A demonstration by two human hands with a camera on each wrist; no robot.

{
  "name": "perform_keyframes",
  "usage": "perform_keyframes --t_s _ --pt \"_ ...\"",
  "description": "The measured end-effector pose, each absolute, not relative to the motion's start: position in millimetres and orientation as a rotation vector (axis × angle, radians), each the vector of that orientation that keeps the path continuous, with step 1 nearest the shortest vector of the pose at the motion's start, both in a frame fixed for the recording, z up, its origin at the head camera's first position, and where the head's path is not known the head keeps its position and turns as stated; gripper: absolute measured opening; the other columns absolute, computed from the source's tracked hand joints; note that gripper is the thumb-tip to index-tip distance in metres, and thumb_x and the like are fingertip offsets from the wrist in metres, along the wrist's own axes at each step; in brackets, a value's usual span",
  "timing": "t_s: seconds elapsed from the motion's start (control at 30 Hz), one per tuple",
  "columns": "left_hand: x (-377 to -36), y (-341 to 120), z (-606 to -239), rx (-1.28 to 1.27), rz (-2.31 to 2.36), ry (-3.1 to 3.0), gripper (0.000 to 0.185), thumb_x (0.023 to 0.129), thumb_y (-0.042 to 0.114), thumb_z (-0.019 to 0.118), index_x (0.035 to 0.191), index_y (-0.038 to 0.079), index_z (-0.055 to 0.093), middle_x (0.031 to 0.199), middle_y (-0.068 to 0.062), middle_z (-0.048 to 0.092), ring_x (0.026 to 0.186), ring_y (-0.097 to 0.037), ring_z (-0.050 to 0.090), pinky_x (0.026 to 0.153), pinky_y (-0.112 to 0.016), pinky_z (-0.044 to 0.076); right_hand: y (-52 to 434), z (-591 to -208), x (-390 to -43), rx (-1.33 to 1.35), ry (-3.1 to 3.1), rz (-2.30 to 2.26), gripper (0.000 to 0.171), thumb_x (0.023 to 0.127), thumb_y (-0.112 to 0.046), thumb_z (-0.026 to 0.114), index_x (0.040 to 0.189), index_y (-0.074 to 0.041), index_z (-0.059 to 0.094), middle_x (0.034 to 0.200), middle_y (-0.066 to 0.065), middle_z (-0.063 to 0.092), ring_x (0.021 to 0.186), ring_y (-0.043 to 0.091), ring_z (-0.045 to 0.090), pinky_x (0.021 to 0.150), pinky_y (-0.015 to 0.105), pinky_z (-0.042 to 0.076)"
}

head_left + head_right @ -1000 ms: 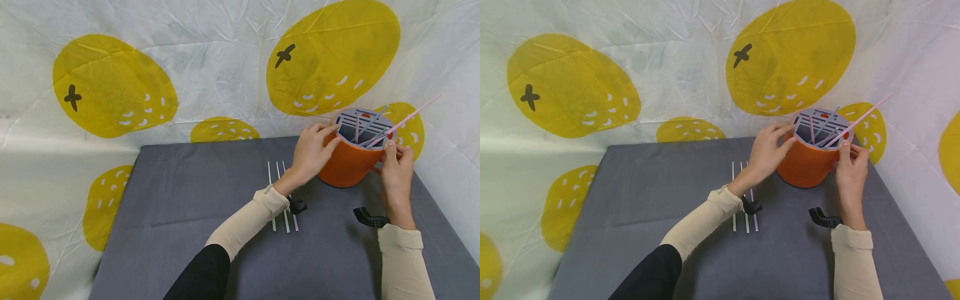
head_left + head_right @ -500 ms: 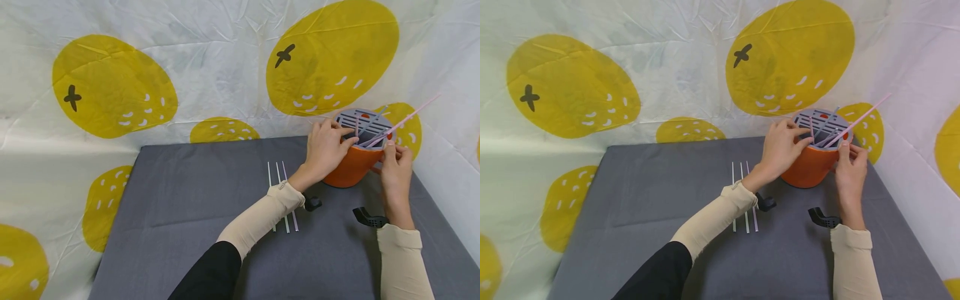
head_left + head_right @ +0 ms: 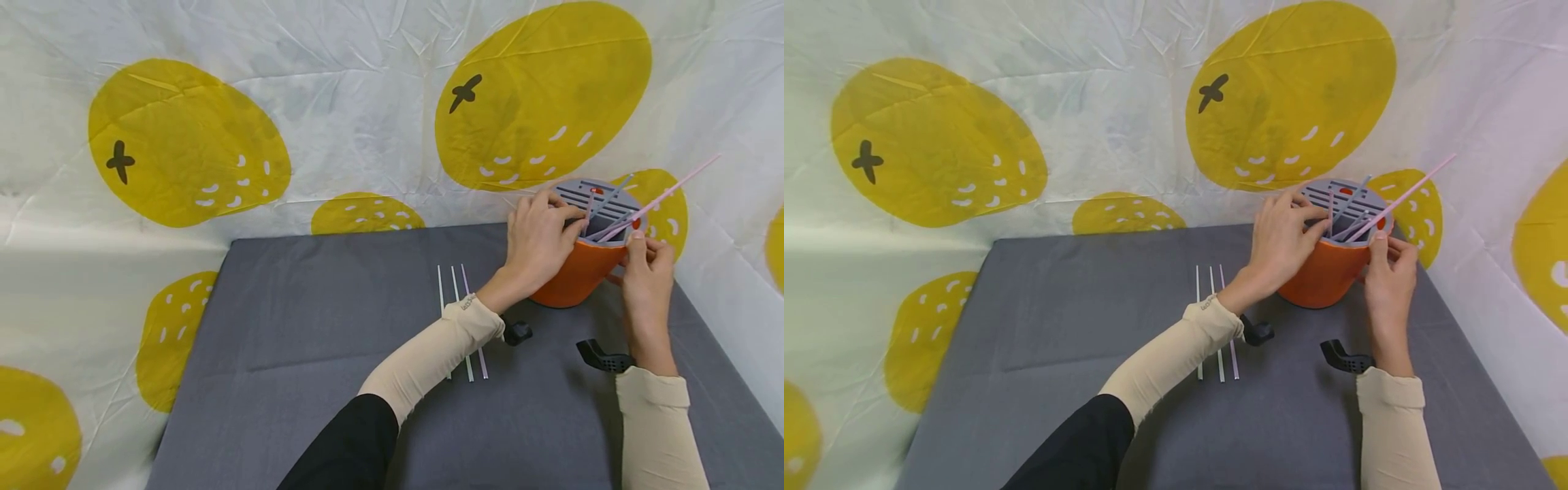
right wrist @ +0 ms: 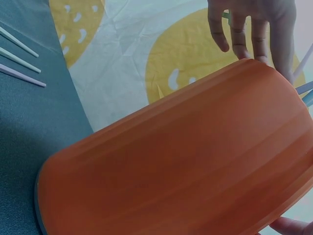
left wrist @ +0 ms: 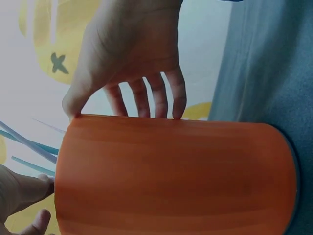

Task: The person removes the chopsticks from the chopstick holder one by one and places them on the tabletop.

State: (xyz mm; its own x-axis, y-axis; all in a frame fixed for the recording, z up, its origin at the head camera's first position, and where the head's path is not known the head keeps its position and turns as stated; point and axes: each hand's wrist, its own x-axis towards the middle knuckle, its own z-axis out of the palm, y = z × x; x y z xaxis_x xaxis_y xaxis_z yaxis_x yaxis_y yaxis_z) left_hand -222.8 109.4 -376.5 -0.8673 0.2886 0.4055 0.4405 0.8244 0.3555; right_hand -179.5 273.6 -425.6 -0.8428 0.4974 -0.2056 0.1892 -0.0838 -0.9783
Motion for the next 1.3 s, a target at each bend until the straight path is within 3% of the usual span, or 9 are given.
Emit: perform_keyframes --t_s 0.37,0.6,0.73,0.93,1.07,1.17,1.3 --pt "-226.6 102.7 -373.4 -0.671 -0.871 -2.374 0.023 0.103 0.036 0.067 0.119 0.025 0.079 0.124 0.009 0.071 0.106 -0.004 0.066 0.082 -0.007 0.043 274.3 -426.4 -177.7 -0.736 -1.937 2.042 0.032 0.105 -0.051 0.057 0.126 -0.030 0.047 0.114 -0.013 0.048 0.101 0.005 0.052 0.069 0.013 0.053" --pt "-225.6 95.2 -362.1 -0.747 -1.257 -2.182 0.027 0.110 0.023 0.053 0.131 0.009 0.064 0.126 -0.003 0.072 0.099 -0.008 0.068 0.085 -0.003 0.045 274.9 -426.9 -178.3 -0.765 -1.935 2.035 0.030 0.105 -0.052 0.056 0.124 -0.031 0.047 0.113 -0.014 0.048 0.101 0.005 0.050 0.069 0.013 0.053" --pt "-225.3 90.6 -355.1 -0.780 -1.479 -1.998 0.023 0.111 0.013 0.049 0.132 0.003 0.053 0.127 -0.010 0.073 0.109 -0.015 0.073 0.082 -0.005 0.048 275.4 -427.3 -179.0 -0.766 -1.922 2.047 0.028 0.105 -0.051 0.057 0.122 -0.031 0.048 0.112 -0.013 0.048 0.100 0.005 0.050 0.068 0.013 0.052" --pt "-222.6 79.8 -340.9 -0.780 -1.634 -1.818 0.021 0.112 0.007 0.044 0.132 0.002 0.044 0.123 -0.016 0.073 0.109 -0.020 0.076 0.076 -0.011 0.055 275.8 -428.0 -177.4 -0.760 -1.929 2.045 0.029 0.105 -0.051 0.057 0.123 -0.031 0.048 0.113 -0.014 0.048 0.101 0.005 0.050 0.068 0.012 0.052" --pt "-219.9 68.0 -331.6 -0.770 -1.778 -1.726 0.020 0.112 0.008 0.041 0.131 0.000 0.044 0.121 -0.022 0.072 0.103 -0.029 0.078 0.083 -0.015 0.059 275.1 -427.4 -177.7 -0.761 -1.936 2.023 0.029 0.104 -0.051 0.057 0.123 -0.031 0.048 0.112 -0.014 0.049 0.100 0.004 0.049 0.067 0.012 0.051" --pt "-217.1 55.3 -328.3 -0.746 -1.931 -1.649 0.021 0.112 0.007 0.040 0.130 -0.003 0.045 0.120 -0.028 0.069 0.101 -0.039 0.077 0.088 -0.024 0.062 274.5 -426.8 -178.0 -0.761 -1.937 2.011 0.029 0.104 -0.051 0.057 0.124 -0.031 0.048 0.112 -0.014 0.049 0.099 0.004 0.050 0.065 0.012 0.051" --pt "-214.8 33.6 -330.7 -0.661 -2.055 -1.597 0.023 0.111 0.005 0.044 0.129 -0.007 0.051 0.116 -0.032 0.065 0.100 -0.049 0.073 0.084 -0.035 0.065 274.1 -425.7 -178.3 -0.752 -1.960 2.006 0.033 0.105 -0.051 0.056 0.129 -0.030 0.049 0.114 -0.015 0.049 0.100 0.004 0.050 0.065 0.011 0.051"
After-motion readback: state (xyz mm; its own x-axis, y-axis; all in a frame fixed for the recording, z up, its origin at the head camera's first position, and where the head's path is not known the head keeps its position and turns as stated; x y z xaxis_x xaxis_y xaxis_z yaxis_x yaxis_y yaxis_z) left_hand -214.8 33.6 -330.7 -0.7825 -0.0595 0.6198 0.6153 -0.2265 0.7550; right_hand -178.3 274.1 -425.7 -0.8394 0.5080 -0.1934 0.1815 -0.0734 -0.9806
